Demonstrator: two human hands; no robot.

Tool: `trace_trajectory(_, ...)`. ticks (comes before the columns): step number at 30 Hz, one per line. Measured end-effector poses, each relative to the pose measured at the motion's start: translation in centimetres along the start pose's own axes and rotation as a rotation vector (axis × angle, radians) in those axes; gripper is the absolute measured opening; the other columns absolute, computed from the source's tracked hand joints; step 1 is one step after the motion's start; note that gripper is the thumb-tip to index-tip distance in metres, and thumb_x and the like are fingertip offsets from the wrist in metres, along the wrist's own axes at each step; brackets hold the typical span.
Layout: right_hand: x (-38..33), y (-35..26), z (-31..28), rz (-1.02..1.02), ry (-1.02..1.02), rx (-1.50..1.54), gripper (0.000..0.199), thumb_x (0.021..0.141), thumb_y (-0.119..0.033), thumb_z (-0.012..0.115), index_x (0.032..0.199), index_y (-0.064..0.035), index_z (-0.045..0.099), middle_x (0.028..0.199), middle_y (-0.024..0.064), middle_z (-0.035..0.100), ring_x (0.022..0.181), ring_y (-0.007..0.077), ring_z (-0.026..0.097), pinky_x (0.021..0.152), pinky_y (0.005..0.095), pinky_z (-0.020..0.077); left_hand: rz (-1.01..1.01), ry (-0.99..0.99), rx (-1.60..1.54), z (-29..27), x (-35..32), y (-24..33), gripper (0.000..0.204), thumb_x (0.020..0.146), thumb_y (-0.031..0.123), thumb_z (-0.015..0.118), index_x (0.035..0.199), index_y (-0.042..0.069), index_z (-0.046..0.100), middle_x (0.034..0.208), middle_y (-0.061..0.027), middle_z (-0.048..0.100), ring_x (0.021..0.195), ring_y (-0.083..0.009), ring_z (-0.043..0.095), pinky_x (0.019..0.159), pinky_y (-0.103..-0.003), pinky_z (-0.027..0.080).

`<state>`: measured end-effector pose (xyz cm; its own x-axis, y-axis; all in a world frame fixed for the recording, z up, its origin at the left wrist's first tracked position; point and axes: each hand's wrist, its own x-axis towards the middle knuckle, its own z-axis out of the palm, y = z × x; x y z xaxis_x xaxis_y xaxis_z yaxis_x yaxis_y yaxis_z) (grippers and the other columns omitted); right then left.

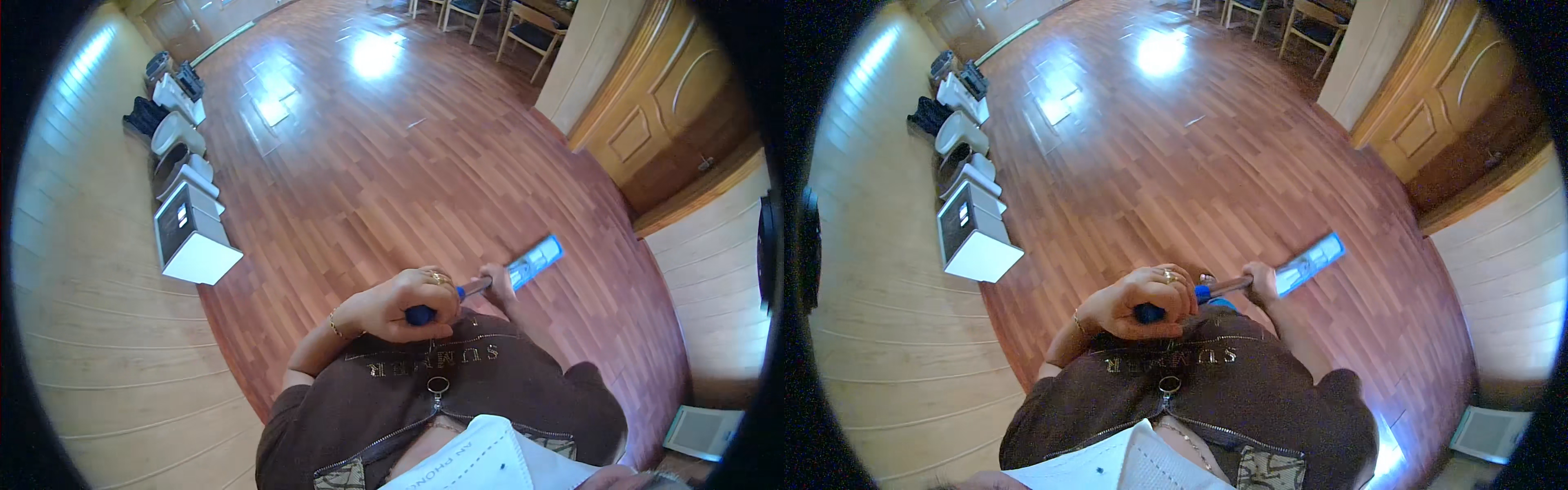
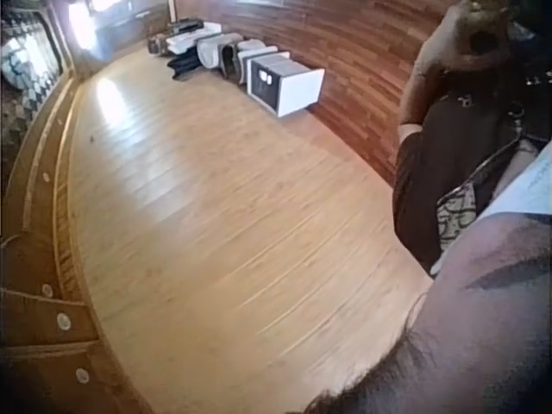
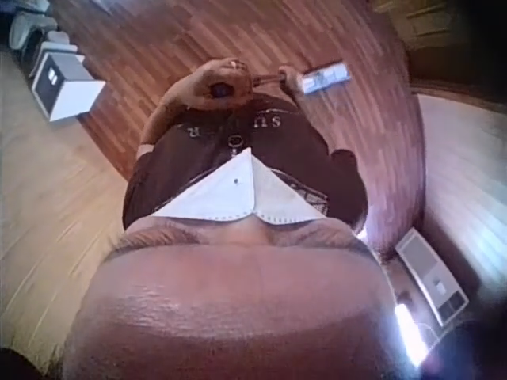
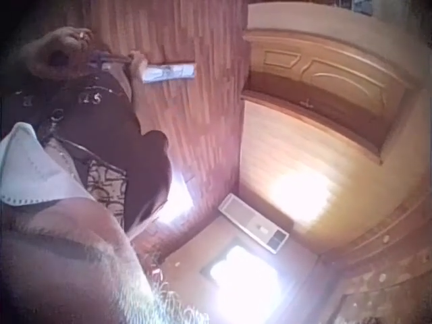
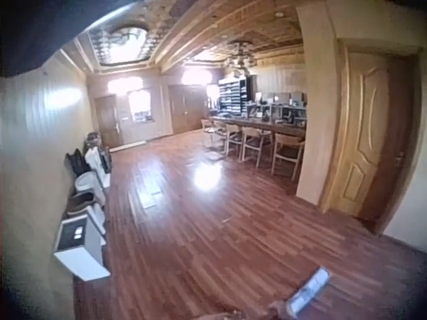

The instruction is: Mopping a large wooden floor in a manufacturing or showroom environment.

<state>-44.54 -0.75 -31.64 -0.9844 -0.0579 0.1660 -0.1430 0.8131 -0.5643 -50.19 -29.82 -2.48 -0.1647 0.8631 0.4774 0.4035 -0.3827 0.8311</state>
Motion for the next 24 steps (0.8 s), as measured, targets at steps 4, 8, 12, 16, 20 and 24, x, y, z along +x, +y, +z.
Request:
trace_trajectory(4,6.4,-0.1,2.8,-0.096,0.082,0.028,0.015,0.062,-0.025,0.069,0.064,-0.0140,0.059,0.074,0.0083,0.058,0.074,0.0325,0.058,0.059,0.0469,0.0438,-0.126,0.186,0.150,-1.0,-1.7,0.1,0.017,0.078,0.010,0.071,0.076,0.006,0.055,0.081,-0.0081,0.061,0.081,-0.0277,0.060,0.077,-0.039,0.043)
trace_trajectory(8,14.1,-0.3,5.0,-0.227,0.031,-0.067,0.028,0.067,-0.033,0.077,0.071,-0.0130,0.058,0.070,0.0085,0.055,0.067,0.0308,0.054,0.057,0.0436,0.0406,-0.208,0.348,0.285,-2.9,-2.3,-1.0,0.018,0.077,0.009,0.072,0.077,0.007,0.054,0.083,-0.0076,0.061,0.086,-0.0266,0.061,0.082,-0.040,0.043)
trace_trajectory(12,20.5,-1.8,7.9,-0.299,0.030,0.005,0.031,0.064,-0.038,0.077,0.067,-0.0131,0.058,0.069,0.0079,0.056,0.072,0.0297,0.057,0.060,0.0440,0.0429,-0.308,0.424,0.402,-3.9,-2.8,-1.8,0.018,0.077,0.009,0.071,0.077,0.008,0.053,0.082,-0.0070,0.061,0.087,-0.0257,0.062,0.085,-0.040,0.042)
trace_trajectory(16,25.5,-4.3,10.2,-0.428,-0.161,0.039,0.030,0.064,-0.040,0.077,0.067,-0.0151,0.059,0.072,0.0057,0.059,0.076,0.0280,0.059,0.065,0.0440,0.0448,-0.389,0.537,0.551,-4.0,-2.9,-1.6,0.019,0.075,0.009,0.071,0.076,0.009,0.052,0.080,-0.0064,0.061,0.086,-0.0242,0.062,0.088,-0.041,0.041)
trace_trajectory(20,27.9,-9.1,12.0,-0.555,-0.350,0.047,0.028,0.067,-0.040,0.073,0.068,-0.0159,0.060,0.076,0.0048,0.060,0.083,0.0271,0.060,0.071,0.0436,0.0440,-0.458,0.637,0.688,-3.6,-3.3,0.2,0.019,0.074,0.009,0.072,0.075,0.009,0.053,0.078,-0.0059,0.060,0.085,-0.0236,0.063,0.089,-0.041,0.041)
trace_trajectory(24,27.8,-14.5,12.6,-0.688,-0.604,0.079,0.018,0.068,-0.033,0.070,0.070,-0.0177,0.062,0.079,0.0041,0.061,0.086,0.0274,0.059,0.075,0.0457,0.0403,-0.453,0.738,0.786,-2.2,-2.8,2.8,0.020,0.071,0.009,0.073,0.071,0.009,0.053,0.075,-0.0048,0.060,0.081,-0.0220,0.064,0.087,-0.040,0.042)
